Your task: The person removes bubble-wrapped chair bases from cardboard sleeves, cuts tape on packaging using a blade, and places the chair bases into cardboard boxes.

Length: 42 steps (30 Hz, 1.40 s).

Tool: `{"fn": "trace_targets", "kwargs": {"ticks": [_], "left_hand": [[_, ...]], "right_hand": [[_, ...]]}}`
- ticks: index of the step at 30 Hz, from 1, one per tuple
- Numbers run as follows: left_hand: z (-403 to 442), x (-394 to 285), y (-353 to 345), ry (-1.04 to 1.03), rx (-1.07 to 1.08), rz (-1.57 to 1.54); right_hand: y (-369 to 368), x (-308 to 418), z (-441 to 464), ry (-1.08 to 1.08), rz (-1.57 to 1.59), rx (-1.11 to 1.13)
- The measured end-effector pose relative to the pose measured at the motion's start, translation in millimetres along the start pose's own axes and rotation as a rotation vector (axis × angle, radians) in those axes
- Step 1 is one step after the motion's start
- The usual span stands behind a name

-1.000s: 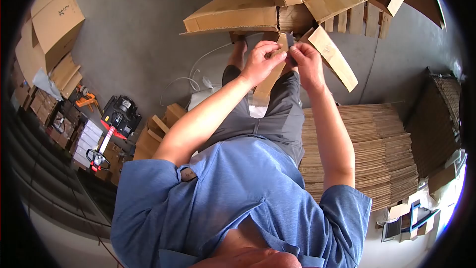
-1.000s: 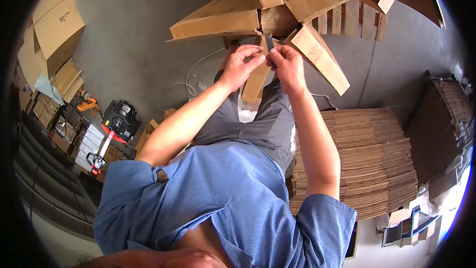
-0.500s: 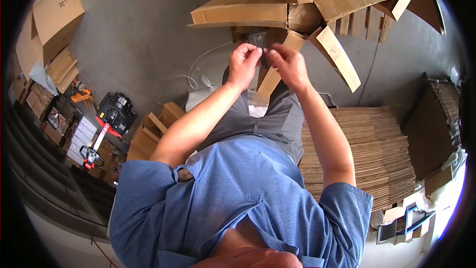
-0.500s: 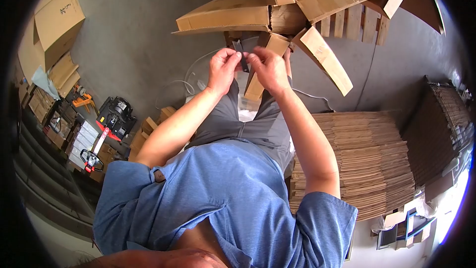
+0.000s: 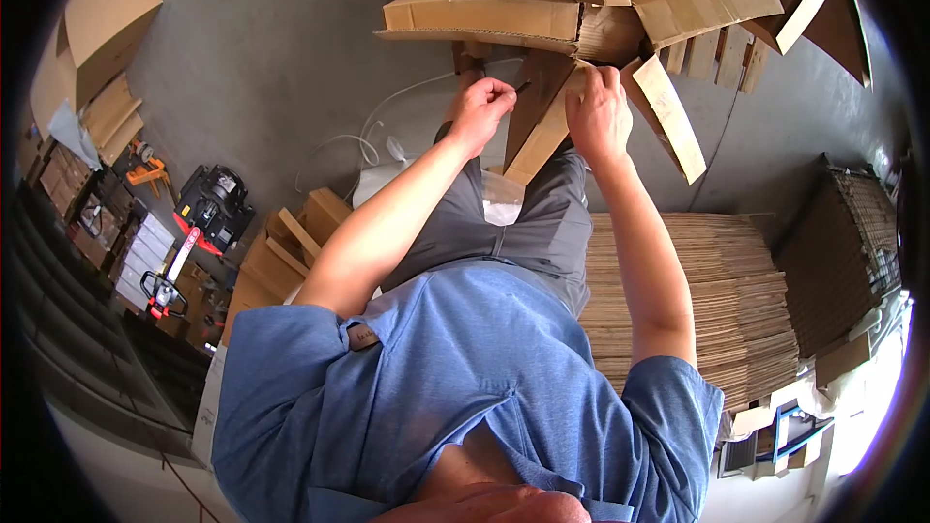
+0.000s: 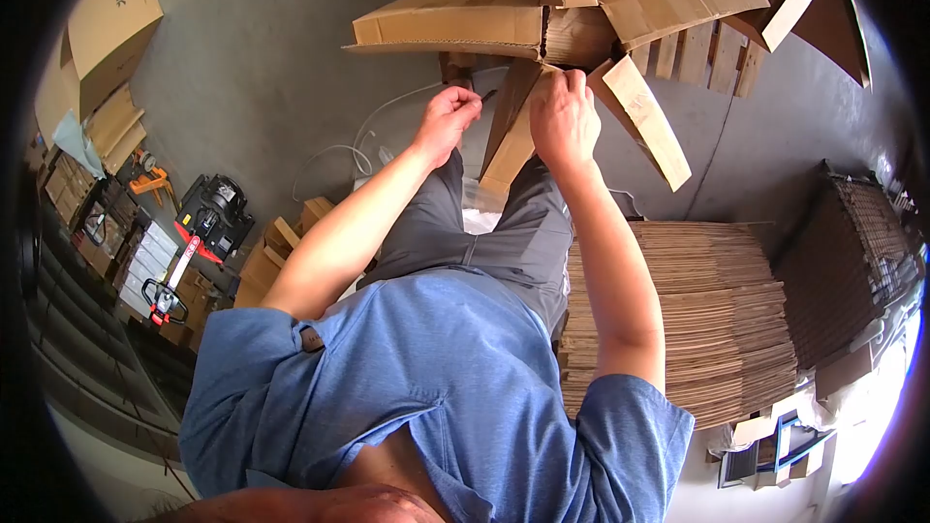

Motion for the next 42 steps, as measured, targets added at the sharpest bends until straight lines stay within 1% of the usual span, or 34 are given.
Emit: {"fn": "trace_targets", "kwargs": {"ticks": [3,4,6,7,9,10,12,14,19,21,24,26,27,29,30,32,36,38,39,41,42], "left_hand": [[1,-4,-1,0.025,-0.053,-0.027],[3,-4,-3,0.044,-0.041,0.028],[8,3,-3,0.068,-0.031,0.080],[11,3,-4,0.030,-0.031,0.122],[17,7,-5,-0.005,-0.032,0.164],[20,10,-6,-0.021,-0.024,0.184],[24,10,-9,-0.038,-0.015,0.204],[24,8,-13,-0.059,0.011,0.314],[17,-9,-23,-0.062,0.034,0.460],[17,-2,-25,-0.053,0.044,0.499],[23,0,-30,-0.114,0.032,0.502],[22,-7,-36,-0.170,0.045,0.605],[22,-9,-37,-0.169,0.045,0.604],[16,-28,-51,-0.397,0.080,0.802],[16,-28,-51,-0.396,0.080,0.802],[16,-23,-60,-0.425,0.199,0.983],[10,-8,-56,-0.381,0.283,1.055],[1,13,-60,-0.453,0.382,1.434],[-1,29,-53,-0.455,0.388,1.434],[-8,71,-36,-0.298,0.516,1.377],[-11,72,-27,-0.217,0.495,1.311]], "right_hand": [[-3,-2,8,-0.049,-0.029,0.020],[-3,-2,8,-0.050,-0.030,0.023],[9,3,7,-0.003,-0.088,-0.096],[10,4,9,-0.001,-0.088,-0.092],[-2,-10,11,-0.146,0.010,0.053],[0,-10,13,-0.124,-0.009,0.018],[-2,-12,20,-0.141,0.002,0.022],[-6,-16,24,-0.160,0.012,0.026],[-16,-27,30,-0.139,0.021,0.061],[-17,-25,28,-0.129,0.038,0.046],[-16,-25,29,-0.134,0.019,0.035],[-14,-23,29,-0.125,0.016,0.018],[-14,-23,29,-0.126,0.015,0.019],[-16,-25,29,-0.143,0.013,0.041],[-17,-24,29,-0.144,0.012,0.042],[-18,-24,29,-0.153,-0.012,0.054],[-15,-21,32,-0.136,-0.019,0.051],[-10,-21,34,-0.134,-0.044,0.029],[-7,-23,33,-0.139,-0.046,0.028],[-2,-23,30,-0.102,0.023,0.023],[2,-21,26,-0.065,0.049,-0.011]]}}
Point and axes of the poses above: each hand's wrist, its own z-axis towards the middle knuckle, its own y-axis out of the back of the hand, x = y × z, the point moved 10 cm from there along z, towards the middle knuckle, and after that the axes turned 4 degrees about z, right-handed, at the moved point
